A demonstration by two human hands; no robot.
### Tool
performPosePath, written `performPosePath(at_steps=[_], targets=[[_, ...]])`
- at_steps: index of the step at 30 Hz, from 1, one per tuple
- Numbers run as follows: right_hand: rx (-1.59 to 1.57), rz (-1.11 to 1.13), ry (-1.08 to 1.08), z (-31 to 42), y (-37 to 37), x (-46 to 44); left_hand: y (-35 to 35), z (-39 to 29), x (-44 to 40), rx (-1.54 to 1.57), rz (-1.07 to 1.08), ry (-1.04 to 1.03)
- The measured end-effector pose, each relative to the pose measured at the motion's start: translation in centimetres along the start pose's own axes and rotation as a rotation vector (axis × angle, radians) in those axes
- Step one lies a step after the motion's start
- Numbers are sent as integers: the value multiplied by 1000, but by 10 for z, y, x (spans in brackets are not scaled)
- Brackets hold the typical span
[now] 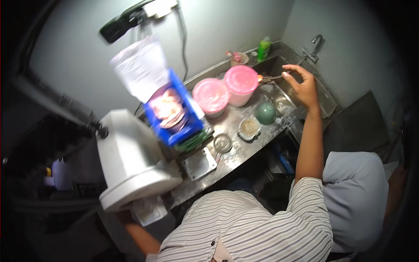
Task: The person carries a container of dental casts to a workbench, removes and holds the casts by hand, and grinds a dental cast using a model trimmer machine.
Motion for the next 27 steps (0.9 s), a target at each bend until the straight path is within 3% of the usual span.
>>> performPosePath(at_steps=[4, 6, 8, 10, 11, 14, 21, 25, 27], targets=[[-110, -113, -277, -208, 12, -41, 37, -1, 52, 17, -381, 21], [54, -209, -421, -299, 24, -56, 53, -8, 81, 10, -517, 21], [194, -199, -431, -379, 34, -79, 61, -11, 106, 0, -598, 43], [362, -136, -476, -441, 46, -109, 115, -15, 106, -111, -554, 262], [355, -131, -473, -458, 51, -125, 98, -17, 118, -168, -518, 368], [421, -4, -417, -527, 55, -172, 60, 6, 174, -156, -661, 319], [661, 173, -511, -525, 54, -212, 4, 32, 232, -85, -729, 309], [784, 111, -491, -553, 53, -221, -4, 41, 254, 2, -742, 262], [763, 102, -402, -610, 55, -228, -3, 45, 264, 58, -739, 242]])
Point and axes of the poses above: each hand's wrist, its own x-axis away from the middle knuckle, its own y-axis out of the back of the hand, z = x × y, the point moved 7 cm from there along -x, towards the middle knuckle, and after that the axes turned 1 degree about -z, right-handed, at the moved point
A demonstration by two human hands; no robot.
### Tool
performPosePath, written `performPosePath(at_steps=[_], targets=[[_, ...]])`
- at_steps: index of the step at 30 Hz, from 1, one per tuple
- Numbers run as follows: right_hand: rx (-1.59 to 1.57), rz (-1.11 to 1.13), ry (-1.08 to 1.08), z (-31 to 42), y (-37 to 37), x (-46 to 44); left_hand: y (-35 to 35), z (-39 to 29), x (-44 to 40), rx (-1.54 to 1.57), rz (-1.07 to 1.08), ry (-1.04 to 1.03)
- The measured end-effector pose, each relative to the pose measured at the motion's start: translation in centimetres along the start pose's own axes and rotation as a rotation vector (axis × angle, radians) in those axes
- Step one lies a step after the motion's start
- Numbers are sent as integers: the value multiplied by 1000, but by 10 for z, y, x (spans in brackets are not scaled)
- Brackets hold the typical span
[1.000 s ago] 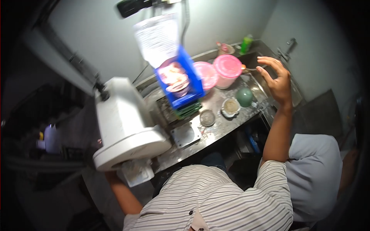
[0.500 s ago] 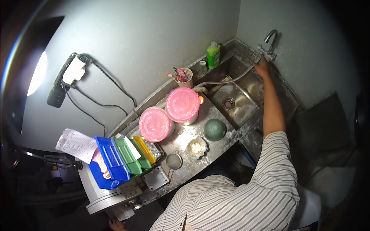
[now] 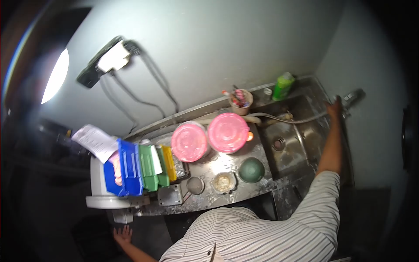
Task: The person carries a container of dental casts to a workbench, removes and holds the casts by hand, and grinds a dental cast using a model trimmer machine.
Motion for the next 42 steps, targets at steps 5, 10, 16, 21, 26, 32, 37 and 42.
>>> performPosePath(at_steps=[5, 10, 16, 21, 26, 32, 37, 42], targets=[[-75, 48, -28, -16, -4, -10, -1, 12, 27, 53, -31, -38], [-138, 52, 93, -45, -25, -33, -1, 13, 36, 57, -56, -63], [-107, 108, 78, -30, -8, -29, 4, 12, 43, 55, -80, -95], [-179, 39, 17, 11, -13, -21, 21, 8, 55, 11, -88, -192], [-893, 534, 189, 252, 75, 150, 8, 11, 82, -77, -59, -263], [-964, 669, 832, 471, 242, 355, -23, -12, 82, -206, -20, -387], [-872, 445, 1302, 567, 342, 452, -48, -30, 64, -334, -8, -547], [-666, 528, 1335, 654, 347, 516, -44, -43, 22, -383, 41, -681]])
Point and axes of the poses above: each hand's wrist, its own x-axis away from the middle knuckle, its own y-axis out of the back of the hand, z = x × y, the point moved 7 cm from there along -x, towards the middle knuckle, and after that the axes turned 1 degree about -z, right-handed, at the moved point
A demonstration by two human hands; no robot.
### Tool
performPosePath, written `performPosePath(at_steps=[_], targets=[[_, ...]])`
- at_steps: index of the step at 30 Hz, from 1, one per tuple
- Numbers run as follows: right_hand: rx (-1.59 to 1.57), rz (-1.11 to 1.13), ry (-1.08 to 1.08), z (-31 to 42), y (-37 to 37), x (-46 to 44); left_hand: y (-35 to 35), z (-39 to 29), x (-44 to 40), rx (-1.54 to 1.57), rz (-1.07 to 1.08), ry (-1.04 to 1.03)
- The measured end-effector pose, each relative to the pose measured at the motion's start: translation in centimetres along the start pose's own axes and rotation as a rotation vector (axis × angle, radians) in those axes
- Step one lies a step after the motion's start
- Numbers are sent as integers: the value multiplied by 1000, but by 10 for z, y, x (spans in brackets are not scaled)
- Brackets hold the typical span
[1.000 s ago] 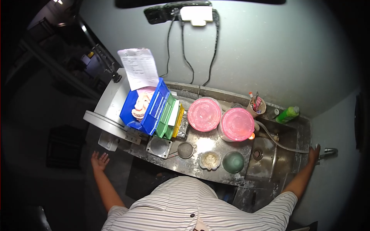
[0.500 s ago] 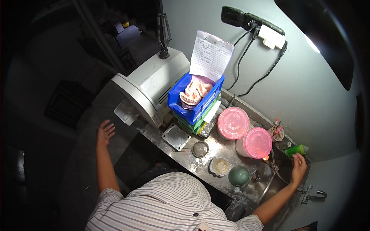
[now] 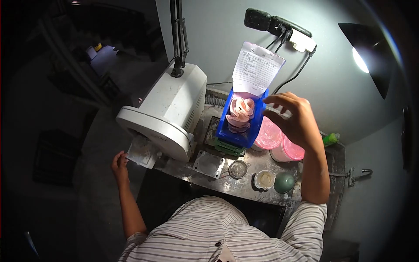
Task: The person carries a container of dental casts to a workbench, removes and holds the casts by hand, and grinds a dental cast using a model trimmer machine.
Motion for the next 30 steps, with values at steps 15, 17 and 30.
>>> performPosePath(at_steps=[15, 17, 30], targets=[[354, 58, -164, -10, -71, -61, 3, 26, -74, 145, 146, -117], [345, -9, -217, -1, -59, -53, 3, 12, -81, 135, 161, -140], [-609, -374, -291, 107, -87, 33, -27, -158, -21, 293, 436, -650]])
Point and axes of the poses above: each hand's wrist, its own x-axis away from the middle knuckle, its own y-axis out of the back of the hand, z = x × y, the point moved 7 cm from there along -x, towards the middle knuckle, and after that the axes turned 1 degree about -z, right-handed, at the moved point
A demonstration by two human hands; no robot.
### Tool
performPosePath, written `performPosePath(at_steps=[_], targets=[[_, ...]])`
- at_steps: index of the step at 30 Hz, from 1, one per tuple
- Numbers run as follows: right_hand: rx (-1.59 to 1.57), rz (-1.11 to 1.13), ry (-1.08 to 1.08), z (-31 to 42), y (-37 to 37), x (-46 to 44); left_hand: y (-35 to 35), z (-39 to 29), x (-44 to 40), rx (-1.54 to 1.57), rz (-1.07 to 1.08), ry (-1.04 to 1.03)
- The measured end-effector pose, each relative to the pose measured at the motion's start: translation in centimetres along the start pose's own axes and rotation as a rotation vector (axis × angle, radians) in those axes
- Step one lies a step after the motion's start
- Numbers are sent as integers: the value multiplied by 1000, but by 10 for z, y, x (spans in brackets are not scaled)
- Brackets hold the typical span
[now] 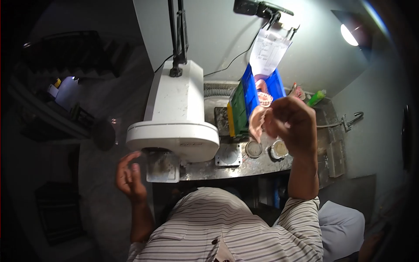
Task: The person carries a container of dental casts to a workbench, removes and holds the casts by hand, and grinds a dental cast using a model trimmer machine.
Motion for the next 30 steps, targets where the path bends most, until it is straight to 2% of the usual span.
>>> performPosePath(at_steps=[2, 4, 6, 7, 9, 14, 18, 21, 30], targets=[[-361, 129, -166, -9, -36, 19, -41, -38, -2, 138, 207, -156], [-487, 198, -217, -22, -61, 30, -74, -63, 1, 236, 472, -229], [-513, 174, -273, -30, -77, 39, -95, -68, 9, 288, 614, -132], [-525, 177, -288, -34, -83, 43, -101, -72, 11, 277, 617, -116], [-540, 164, -316, -40, -89, 49, -114, -74, 17, 398, 662, 68], [-609, 189, -353, -54, -96, 62, -125, -64, 28, 332, 688, 56], [-587, 287, -406, -57, -89, 68, -131, -53, 34, 478, 588, 309], [-549, 338, -289, -53, -79, 70, -139, -51, 35, 529, 546, 334], [-655, 343, -348, -55, -54, 76, -159, -61, 37, 484, 520, 315]])
Point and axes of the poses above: each hand's wrist, its own x-axis away from the middle knuckle, its own y-axis out of the back of the hand, z = x × y, the point moved 7 cm from there along -x, towards the middle knuckle, and after that the axes turned 1 degree about -z, right-handed, at the moved point
